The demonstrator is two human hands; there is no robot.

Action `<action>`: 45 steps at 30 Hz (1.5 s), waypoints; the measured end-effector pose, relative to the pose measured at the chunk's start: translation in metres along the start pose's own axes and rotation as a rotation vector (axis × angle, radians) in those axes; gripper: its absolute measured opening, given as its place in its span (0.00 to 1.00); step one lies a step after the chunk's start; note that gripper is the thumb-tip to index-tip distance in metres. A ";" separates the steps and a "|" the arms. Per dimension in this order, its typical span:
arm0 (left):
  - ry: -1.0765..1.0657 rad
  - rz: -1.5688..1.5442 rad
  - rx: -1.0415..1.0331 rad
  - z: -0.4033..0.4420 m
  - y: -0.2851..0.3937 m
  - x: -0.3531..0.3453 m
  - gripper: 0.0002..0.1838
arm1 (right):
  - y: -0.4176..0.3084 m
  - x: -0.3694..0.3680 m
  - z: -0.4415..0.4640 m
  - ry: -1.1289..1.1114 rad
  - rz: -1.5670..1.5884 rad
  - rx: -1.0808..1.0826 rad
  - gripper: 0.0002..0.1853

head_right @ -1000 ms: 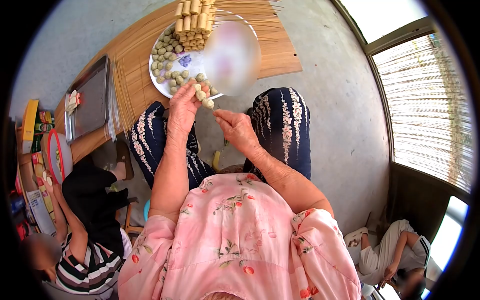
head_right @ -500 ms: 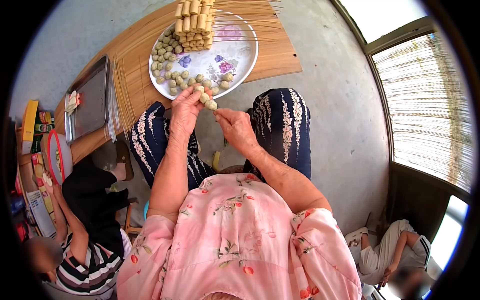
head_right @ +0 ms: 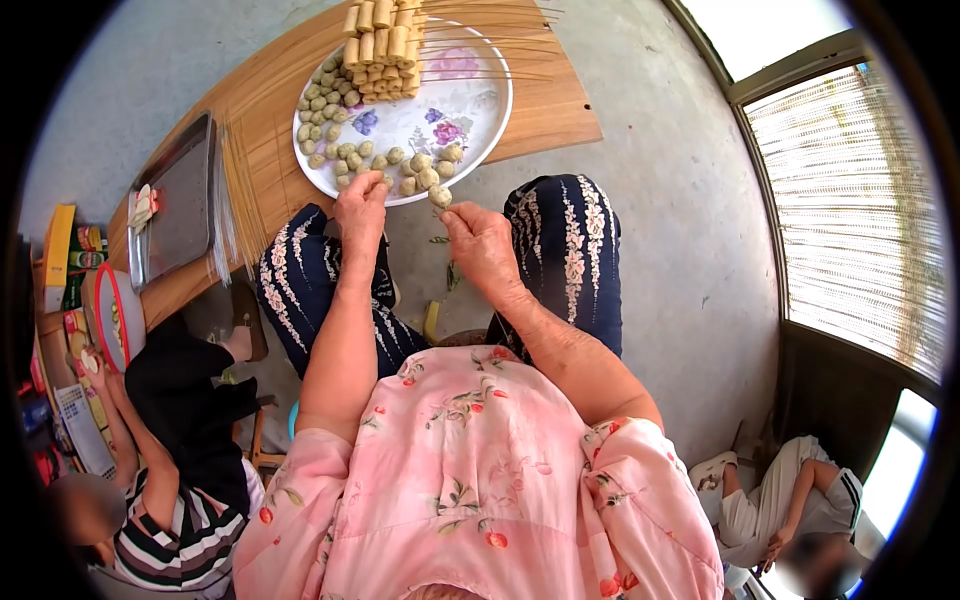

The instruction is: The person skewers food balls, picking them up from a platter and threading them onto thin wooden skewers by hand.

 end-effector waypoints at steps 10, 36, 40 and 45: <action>-0.002 0.599 -0.165 -0.010 0.031 -0.016 0.12 | -0.004 0.002 -0.004 -0.023 0.043 -0.019 0.08; -0.086 -1.233 0.251 -0.011 0.025 0.016 0.12 | -0.012 0.001 -0.026 -0.247 -0.101 0.047 0.09; -0.085 -1.198 0.266 -0.012 0.027 0.016 0.13 | -0.011 0.001 -0.025 -0.248 -0.095 0.043 0.09; -0.176 -1.090 0.273 -0.012 0.024 0.017 0.13 | -0.007 0.001 -0.025 -0.241 -0.092 0.061 0.08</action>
Point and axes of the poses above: each hand's wrist, its own z-axis towards the middle knuckle, its own x-axis out of the back of the hand, y = z × x, the point moved 2 cm from there along z, towards the middle knuckle, and after that the axes turned 11 degrees about -y, right-handed, at the moved point
